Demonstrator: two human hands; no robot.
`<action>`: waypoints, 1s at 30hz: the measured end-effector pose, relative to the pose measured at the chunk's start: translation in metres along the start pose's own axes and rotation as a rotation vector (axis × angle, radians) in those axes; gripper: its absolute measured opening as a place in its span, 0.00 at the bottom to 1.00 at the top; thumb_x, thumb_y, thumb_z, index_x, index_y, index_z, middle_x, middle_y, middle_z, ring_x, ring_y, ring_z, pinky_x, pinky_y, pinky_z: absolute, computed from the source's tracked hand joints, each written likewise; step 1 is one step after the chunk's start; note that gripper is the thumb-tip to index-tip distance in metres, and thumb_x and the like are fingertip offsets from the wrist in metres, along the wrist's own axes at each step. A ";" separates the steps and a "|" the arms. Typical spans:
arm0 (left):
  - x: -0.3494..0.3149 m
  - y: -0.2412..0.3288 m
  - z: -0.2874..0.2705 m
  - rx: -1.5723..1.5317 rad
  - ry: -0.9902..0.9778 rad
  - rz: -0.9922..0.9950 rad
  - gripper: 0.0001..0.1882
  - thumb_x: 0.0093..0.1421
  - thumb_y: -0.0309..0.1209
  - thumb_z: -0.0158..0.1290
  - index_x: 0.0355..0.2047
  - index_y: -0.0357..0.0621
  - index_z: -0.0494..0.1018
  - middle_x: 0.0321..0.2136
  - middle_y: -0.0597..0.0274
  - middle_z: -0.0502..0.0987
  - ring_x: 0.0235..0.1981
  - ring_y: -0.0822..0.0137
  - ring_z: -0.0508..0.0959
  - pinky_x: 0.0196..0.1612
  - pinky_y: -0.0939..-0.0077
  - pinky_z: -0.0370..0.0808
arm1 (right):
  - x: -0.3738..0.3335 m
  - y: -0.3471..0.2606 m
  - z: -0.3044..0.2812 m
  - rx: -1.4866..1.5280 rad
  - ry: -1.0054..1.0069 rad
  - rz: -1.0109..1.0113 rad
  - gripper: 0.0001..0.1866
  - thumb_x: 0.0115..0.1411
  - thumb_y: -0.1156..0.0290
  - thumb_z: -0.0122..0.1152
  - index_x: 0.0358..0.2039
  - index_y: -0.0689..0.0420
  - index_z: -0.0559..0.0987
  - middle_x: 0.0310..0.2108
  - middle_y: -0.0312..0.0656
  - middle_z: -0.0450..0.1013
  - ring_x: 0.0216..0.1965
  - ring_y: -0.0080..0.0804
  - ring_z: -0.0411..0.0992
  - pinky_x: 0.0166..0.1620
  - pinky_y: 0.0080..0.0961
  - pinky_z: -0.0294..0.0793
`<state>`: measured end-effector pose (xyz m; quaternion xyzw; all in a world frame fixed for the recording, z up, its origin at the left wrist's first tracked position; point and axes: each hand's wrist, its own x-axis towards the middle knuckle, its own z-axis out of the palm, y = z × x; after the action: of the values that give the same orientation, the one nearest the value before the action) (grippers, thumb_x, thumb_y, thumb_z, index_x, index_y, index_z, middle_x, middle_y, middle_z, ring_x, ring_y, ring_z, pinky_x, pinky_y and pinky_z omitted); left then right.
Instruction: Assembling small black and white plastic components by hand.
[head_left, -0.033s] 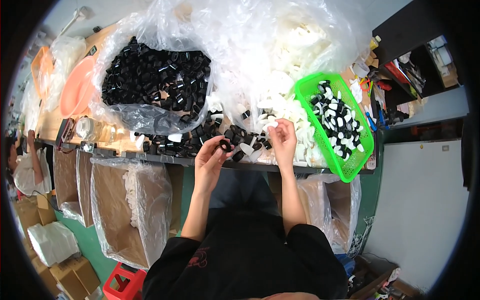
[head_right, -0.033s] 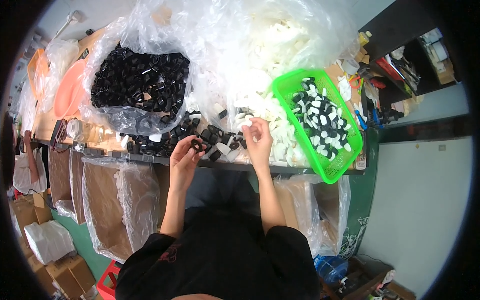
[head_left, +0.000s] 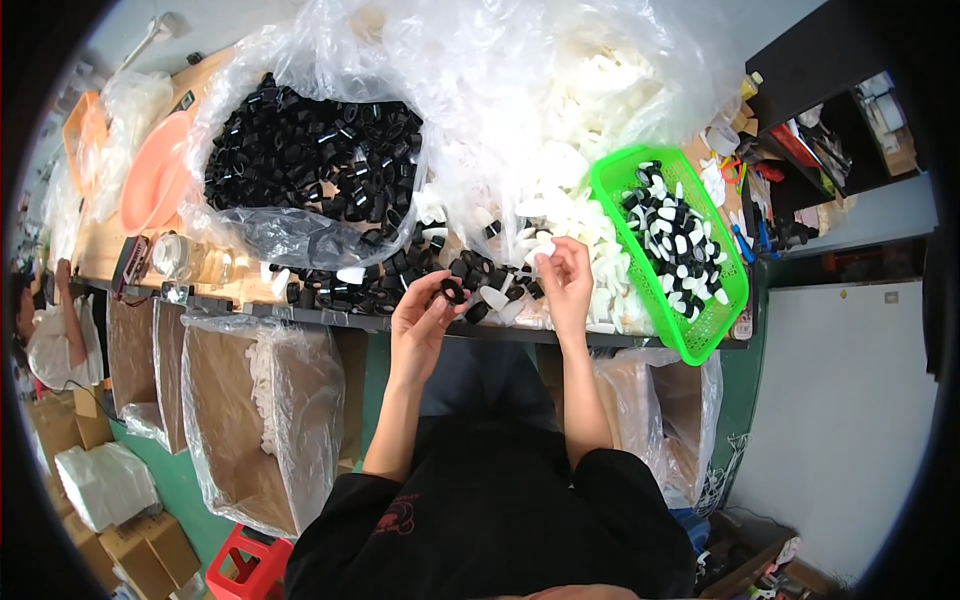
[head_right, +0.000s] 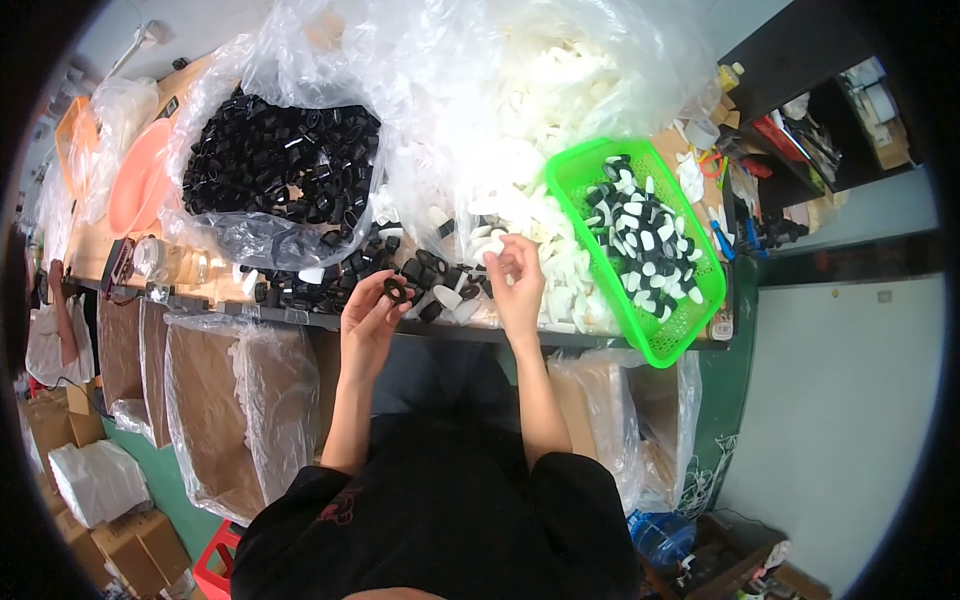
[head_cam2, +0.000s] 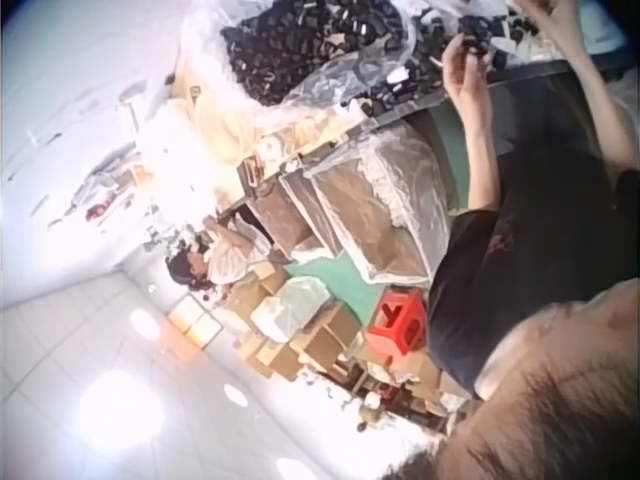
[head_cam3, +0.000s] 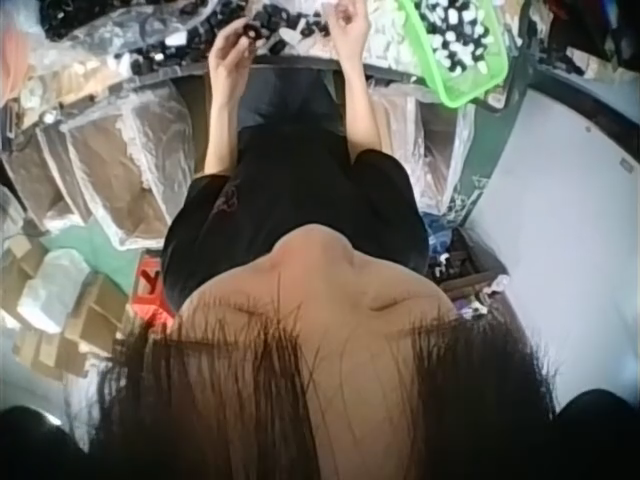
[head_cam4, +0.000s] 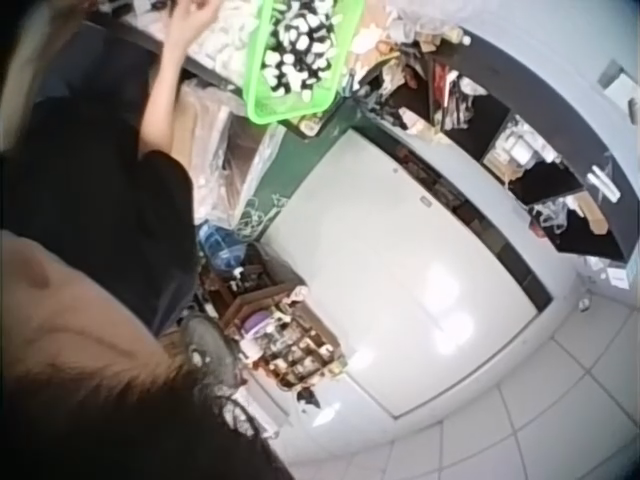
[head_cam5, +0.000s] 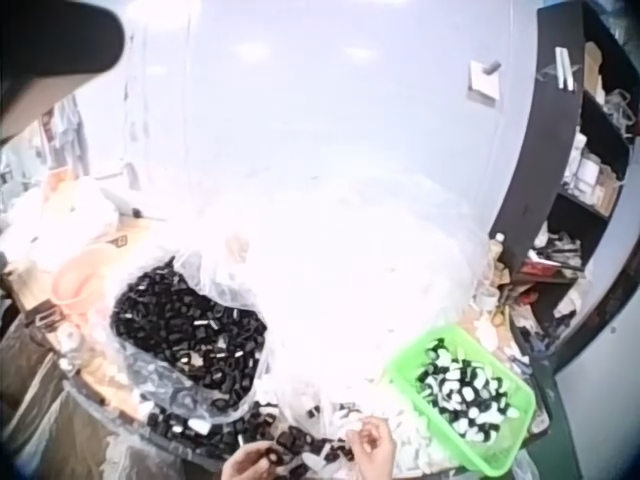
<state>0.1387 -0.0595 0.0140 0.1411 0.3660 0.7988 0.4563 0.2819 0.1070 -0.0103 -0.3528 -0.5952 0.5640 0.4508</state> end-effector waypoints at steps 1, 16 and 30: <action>0.001 0.000 0.002 -0.018 -0.022 -0.003 0.17 0.66 0.21 0.50 0.55 0.38 0.71 0.50 0.54 0.75 0.49 0.61 0.78 0.51 0.73 0.77 | -0.001 -0.001 0.000 0.001 0.000 0.001 0.13 0.60 0.79 0.64 0.46 0.58 0.78 0.32 0.33 0.73 0.29 0.18 0.67 0.37 0.15 0.68; -0.003 0.001 0.017 0.332 -0.017 0.065 0.12 0.64 0.18 0.54 0.48 0.34 0.74 0.43 0.61 0.78 0.44 0.73 0.77 0.49 0.78 0.75 | -0.046 -0.076 0.025 -0.304 -0.280 -0.254 0.10 0.54 0.82 0.68 0.37 0.60 0.81 0.32 0.40 0.77 0.25 0.24 0.72 0.32 0.19 0.71; -0.009 0.012 0.043 0.656 -0.042 0.210 0.10 0.58 0.14 0.57 0.41 0.31 0.77 0.43 0.55 0.79 0.43 0.69 0.79 0.48 0.77 0.78 | -0.052 -0.046 0.015 0.303 -0.321 0.161 0.11 0.62 0.81 0.63 0.43 0.62 0.73 0.39 0.37 0.73 0.36 0.21 0.74 0.42 0.19 0.76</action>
<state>0.1598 -0.0513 0.0535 0.3338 0.5772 0.6781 0.3092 0.2902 0.0478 0.0283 -0.2330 -0.5377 0.7299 0.3518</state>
